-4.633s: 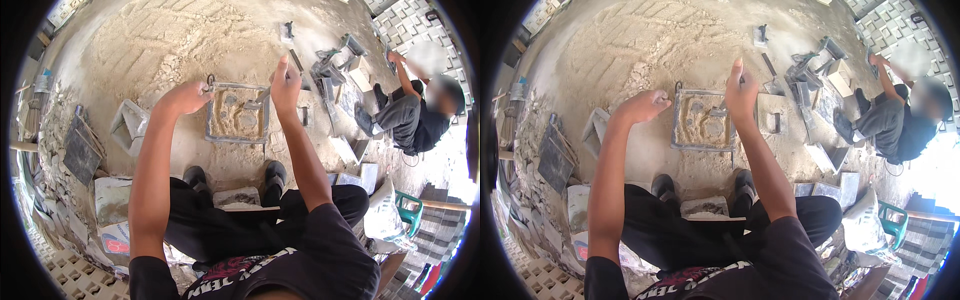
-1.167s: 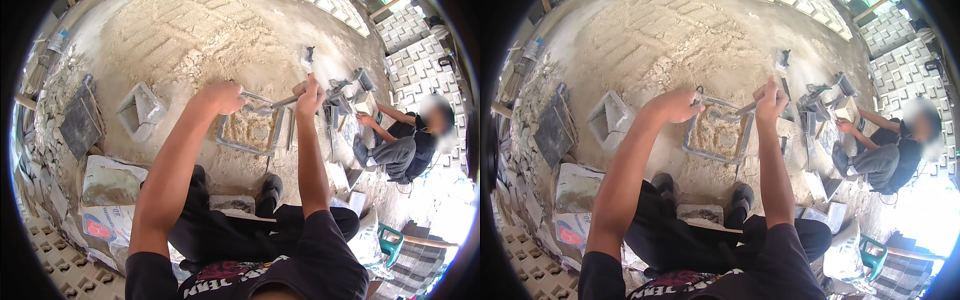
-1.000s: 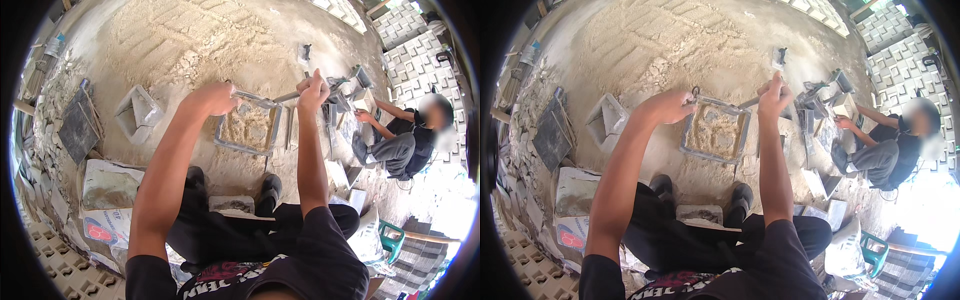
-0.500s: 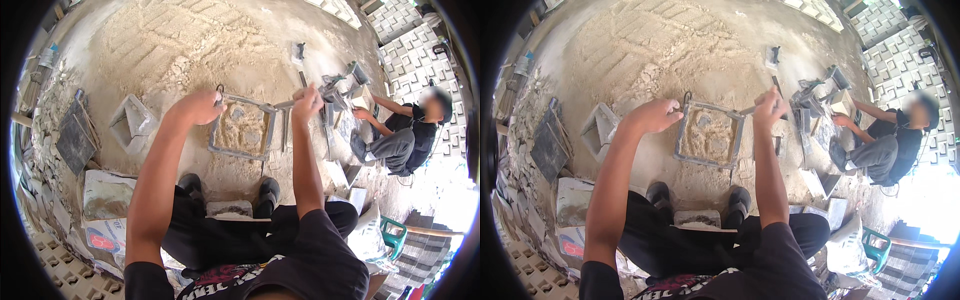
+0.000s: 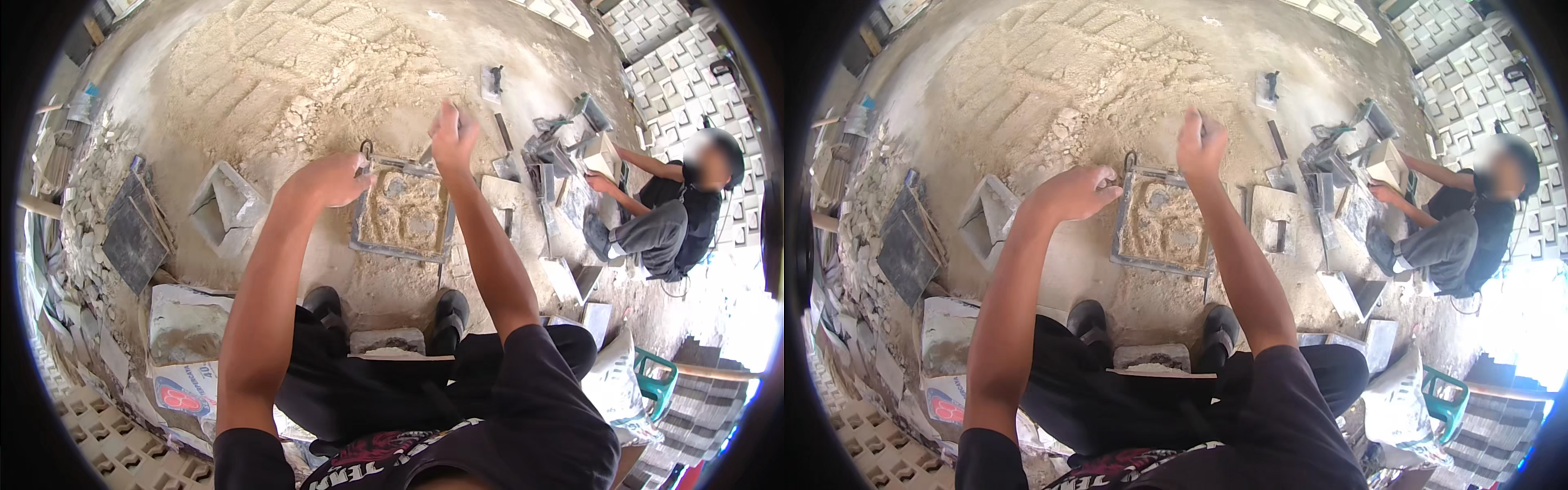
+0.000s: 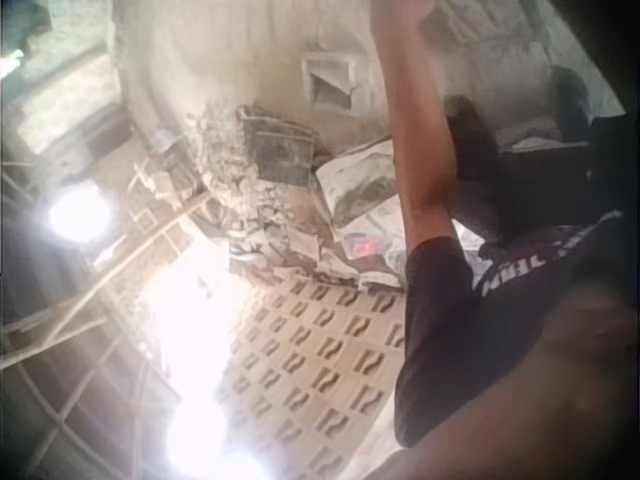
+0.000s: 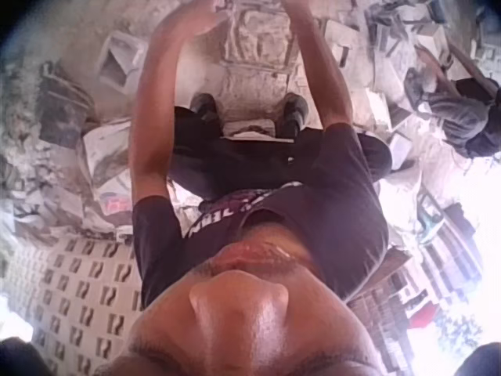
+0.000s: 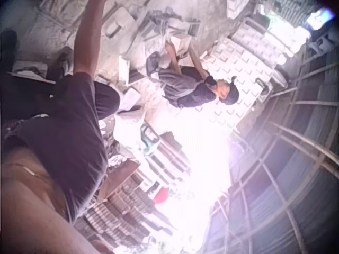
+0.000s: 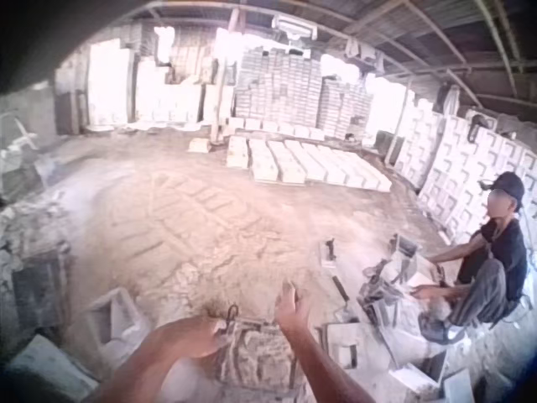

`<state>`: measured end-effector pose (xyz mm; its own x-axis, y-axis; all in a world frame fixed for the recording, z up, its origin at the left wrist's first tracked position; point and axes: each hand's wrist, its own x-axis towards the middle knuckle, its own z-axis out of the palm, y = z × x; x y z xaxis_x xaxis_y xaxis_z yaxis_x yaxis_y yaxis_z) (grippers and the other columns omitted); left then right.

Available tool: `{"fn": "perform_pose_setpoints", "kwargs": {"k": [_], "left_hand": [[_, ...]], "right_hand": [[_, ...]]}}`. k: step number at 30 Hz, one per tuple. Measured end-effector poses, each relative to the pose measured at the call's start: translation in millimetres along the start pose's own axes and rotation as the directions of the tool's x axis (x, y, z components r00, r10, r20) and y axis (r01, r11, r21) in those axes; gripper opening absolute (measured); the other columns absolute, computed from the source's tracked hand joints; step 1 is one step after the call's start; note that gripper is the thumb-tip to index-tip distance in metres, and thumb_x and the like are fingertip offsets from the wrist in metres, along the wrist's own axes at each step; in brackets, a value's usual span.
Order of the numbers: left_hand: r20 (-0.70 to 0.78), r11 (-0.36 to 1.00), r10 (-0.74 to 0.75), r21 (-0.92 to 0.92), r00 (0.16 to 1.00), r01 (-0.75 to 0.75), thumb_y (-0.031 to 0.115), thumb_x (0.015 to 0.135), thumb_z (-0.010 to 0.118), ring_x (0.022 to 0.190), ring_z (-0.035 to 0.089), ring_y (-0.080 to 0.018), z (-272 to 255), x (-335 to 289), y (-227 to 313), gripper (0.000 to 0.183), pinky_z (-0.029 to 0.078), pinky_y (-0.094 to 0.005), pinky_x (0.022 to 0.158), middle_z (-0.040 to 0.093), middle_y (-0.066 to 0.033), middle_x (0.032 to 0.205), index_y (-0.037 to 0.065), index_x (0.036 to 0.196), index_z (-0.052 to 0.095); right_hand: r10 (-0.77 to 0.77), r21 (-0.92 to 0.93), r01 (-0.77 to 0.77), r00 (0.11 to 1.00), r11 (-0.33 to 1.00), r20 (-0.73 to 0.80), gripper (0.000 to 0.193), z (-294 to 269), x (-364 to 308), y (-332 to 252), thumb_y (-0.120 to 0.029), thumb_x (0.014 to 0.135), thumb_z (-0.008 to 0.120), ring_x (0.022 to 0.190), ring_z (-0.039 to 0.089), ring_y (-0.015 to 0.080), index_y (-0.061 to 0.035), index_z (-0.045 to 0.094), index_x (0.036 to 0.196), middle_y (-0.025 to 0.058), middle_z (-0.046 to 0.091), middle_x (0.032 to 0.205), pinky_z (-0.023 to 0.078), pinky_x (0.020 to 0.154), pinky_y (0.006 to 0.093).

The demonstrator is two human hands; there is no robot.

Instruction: The person places a sand-like mixture into a metal mold, compacts the material with a metal tamper, and levels the top surface using their hand and a trowel.

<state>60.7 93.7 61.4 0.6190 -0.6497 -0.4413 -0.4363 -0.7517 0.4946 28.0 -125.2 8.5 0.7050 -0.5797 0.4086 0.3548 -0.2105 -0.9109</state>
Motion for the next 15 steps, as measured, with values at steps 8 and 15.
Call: {"fn": "perform_pose_setpoints", "kwargs": {"k": [8,15], "left_hand": [[-0.022,1.000,-0.003,0.021,1.000,0.004,0.041,0.094,0.055,0.109,0.062,-0.0342,-2.3,3.0,-4.1,0.053,0.049,-0.0407,0.092,0.064,-0.0202,0.119,0.002,0.129,0.055],[-0.058,1.000,0.004,0.031,0.998,-0.002,0.042,0.093,0.055,0.108,0.062,-0.0347,-1.9,1.7,-4.1,0.053,0.049,-0.0410,0.091,0.064,-0.0209,0.118,0.001,0.127,0.056]], "right_hand": [[0.064,0.034,-0.067,0.993,0.997,0.095,0.042,20.2,4.1,-15.2,-0.021,0.096,0.050,0.049,0.039,0.0067,-0.0041,0.047,0.058,-0.0011,0.044,0.051,0.029,0.045,0.0290],[0.018,-0.157,0.005,0.989,0.988,0.145,0.044,4.5,5.0,-16.5,-0.023,0.100,0.047,0.045,0.039,0.0074,-0.0058,0.047,0.060,-0.0005,0.047,0.052,0.030,0.043,0.0279]]}}
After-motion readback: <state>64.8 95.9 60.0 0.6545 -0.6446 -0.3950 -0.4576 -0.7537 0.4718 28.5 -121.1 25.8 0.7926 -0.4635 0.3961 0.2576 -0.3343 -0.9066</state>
